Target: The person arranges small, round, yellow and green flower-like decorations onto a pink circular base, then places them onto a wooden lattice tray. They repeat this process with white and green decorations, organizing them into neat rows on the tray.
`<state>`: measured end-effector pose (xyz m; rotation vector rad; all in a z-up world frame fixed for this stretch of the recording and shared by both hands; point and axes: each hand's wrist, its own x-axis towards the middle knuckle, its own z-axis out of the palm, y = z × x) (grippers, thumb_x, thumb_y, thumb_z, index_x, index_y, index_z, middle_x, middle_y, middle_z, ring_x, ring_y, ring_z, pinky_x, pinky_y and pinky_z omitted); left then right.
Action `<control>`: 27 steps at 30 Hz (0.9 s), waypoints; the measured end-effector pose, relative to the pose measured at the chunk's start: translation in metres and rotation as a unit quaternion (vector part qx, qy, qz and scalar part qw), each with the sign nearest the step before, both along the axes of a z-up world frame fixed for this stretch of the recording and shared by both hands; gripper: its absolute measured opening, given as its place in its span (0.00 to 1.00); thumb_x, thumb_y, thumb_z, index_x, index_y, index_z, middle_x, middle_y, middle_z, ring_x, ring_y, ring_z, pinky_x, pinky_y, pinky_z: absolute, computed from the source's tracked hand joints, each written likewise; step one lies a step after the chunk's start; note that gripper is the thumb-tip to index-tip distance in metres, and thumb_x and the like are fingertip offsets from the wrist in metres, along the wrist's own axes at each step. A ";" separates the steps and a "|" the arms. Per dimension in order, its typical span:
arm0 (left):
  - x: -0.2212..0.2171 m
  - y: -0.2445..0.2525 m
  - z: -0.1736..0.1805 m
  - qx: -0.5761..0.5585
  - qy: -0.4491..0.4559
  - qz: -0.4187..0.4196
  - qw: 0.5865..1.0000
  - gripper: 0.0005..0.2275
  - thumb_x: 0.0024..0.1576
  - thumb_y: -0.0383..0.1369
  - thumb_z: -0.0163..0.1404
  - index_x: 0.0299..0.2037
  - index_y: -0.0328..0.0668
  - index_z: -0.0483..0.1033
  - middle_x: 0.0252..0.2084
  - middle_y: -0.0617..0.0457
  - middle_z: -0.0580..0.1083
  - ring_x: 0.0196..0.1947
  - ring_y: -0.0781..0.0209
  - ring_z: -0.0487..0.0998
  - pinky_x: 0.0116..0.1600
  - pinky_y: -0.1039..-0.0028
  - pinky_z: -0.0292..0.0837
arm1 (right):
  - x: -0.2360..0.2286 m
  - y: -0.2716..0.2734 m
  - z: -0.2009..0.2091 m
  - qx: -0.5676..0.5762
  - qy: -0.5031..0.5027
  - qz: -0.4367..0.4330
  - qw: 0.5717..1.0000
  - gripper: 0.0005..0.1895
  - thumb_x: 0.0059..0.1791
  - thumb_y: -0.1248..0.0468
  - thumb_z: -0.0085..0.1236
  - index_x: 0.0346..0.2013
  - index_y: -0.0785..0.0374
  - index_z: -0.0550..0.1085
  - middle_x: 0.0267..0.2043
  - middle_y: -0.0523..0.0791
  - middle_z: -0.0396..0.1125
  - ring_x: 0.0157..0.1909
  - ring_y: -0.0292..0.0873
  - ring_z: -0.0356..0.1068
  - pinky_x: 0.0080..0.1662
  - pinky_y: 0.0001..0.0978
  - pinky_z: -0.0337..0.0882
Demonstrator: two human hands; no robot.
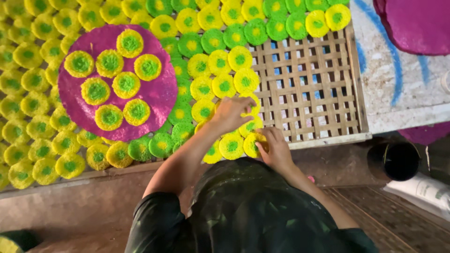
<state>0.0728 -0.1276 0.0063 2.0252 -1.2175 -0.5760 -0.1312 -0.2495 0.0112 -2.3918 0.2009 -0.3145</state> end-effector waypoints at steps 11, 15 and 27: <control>0.182 0.156 -0.041 0.335 -0.244 0.500 0.760 0.31 0.57 0.51 0.52 0.61 0.32 0.67 0.65 0.33 0.62 0.65 0.34 0.57 0.60 0.45 0.59 | 0.003 -0.006 0.030 0.018 -0.095 -0.057 0.994 0.16 0.47 0.69 0.61 0.50 0.66 0.74 0.53 0.54 0.65 0.54 0.58 0.68 0.54 0.45 0.70; 0.180 0.153 -0.048 0.310 -0.233 0.455 0.801 0.14 0.59 0.43 0.57 0.51 0.49 0.75 0.64 0.41 0.68 0.65 0.37 0.62 0.63 0.48 0.60 | 0.025 -0.001 0.037 0.090 -0.068 -0.030 0.993 0.15 0.49 0.69 0.59 0.51 0.65 0.74 0.53 0.55 0.66 0.51 0.55 0.70 0.49 0.39 0.73; 0.118 0.052 0.021 -0.052 0.055 0.326 0.942 0.17 0.51 0.32 0.62 0.50 0.41 0.75 0.44 0.46 0.80 0.42 0.56 0.82 0.46 0.69 0.77 | 0.201 -0.016 -0.016 0.693 0.138 -0.030 0.707 0.22 0.56 0.59 0.53 0.62 0.68 0.68 0.49 0.52 0.70 0.48 0.44 0.71 0.50 0.31 0.76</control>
